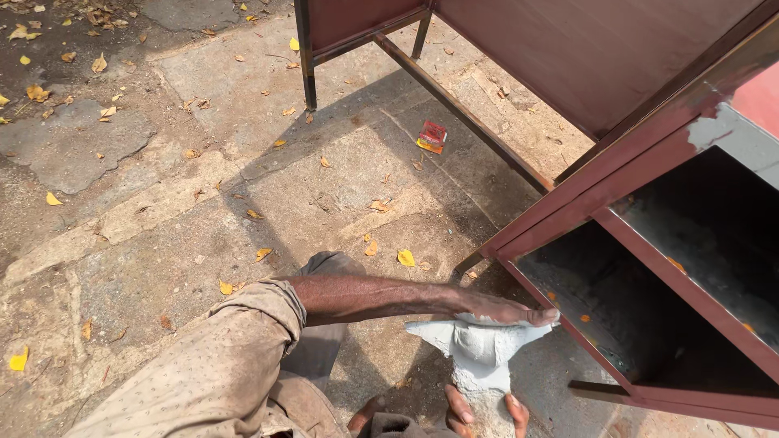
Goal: The person kneels on the ground and uses a putty knife to apply white putty to the edges and corners of a reddish-brown metal cabinet. They repeatedly scoop putty from their left hand onto the blade and smooth it along the cabinet's frame.
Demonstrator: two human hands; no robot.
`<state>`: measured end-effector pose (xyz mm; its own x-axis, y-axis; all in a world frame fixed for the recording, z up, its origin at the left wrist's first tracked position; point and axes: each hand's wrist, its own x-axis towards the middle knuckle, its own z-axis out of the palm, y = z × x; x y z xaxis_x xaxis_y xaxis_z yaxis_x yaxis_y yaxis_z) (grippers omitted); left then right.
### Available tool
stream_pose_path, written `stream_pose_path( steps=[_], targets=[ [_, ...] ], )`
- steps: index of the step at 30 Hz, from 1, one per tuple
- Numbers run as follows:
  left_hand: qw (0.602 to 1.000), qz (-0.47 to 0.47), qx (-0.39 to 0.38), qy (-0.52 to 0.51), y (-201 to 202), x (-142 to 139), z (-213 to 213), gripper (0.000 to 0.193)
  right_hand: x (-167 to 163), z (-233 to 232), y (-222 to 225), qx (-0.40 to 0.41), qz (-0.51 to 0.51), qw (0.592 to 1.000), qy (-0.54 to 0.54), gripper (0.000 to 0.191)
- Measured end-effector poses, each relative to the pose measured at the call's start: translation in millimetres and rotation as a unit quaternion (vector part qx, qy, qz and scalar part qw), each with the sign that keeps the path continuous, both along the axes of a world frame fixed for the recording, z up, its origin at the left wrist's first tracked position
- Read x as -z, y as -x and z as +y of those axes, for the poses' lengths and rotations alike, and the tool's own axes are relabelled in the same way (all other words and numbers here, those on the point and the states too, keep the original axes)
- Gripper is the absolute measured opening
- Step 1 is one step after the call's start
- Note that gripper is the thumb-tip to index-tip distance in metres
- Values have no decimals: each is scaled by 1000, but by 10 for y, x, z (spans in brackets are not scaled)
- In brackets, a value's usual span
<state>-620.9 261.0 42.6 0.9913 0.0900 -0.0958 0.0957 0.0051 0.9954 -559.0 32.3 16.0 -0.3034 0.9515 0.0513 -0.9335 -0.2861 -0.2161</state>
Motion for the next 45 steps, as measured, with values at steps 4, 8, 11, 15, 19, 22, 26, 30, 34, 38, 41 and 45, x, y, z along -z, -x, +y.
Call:
stream_pose_path(
  steps=[4,8,11,15,19,22,26,30,34,38,41,45],
  targets=[
    [968,-38,69,240,304,58,-243,107,48,99,150,-105,44,981,-155,75],
    [996,78,-6,47,526,84,-183,97,169,92,285,-223,161,937,-215,68],
    [966,-183,-112,145,397,45,-156,95,267,13,431,-180,223,938,-196,68],
    [585,-323,-68,741,225,66,-319,93,301,-69,538,-128,269,940,-164,69],
    [708,-198,15,677,356,198,-259,94,159,-198,530,-62,283,952,-103,71],
    [797,-128,25,590,552,291,51,96,-11,-309,436,4,270,960,-66,73],
    [838,-53,-205,502,629,430,253,95,-191,-188,193,218,26,975,39,65],
    [719,-124,-265,630,503,643,-113,87,-319,109,179,344,-546,760,77,81],
    [641,-226,-186,709,427,714,-467,93,-400,319,440,322,-836,438,-75,96],
    [604,-172,-352,694,671,555,-555,96,-355,222,768,217,-817,532,40,86],
    [598,-239,-360,675,747,434,-467,97,-241,149,765,203,-804,556,63,82],
    [661,-295,-275,632,727,480,-184,100,-209,81,495,93,-830,530,148,86]
  ],
)
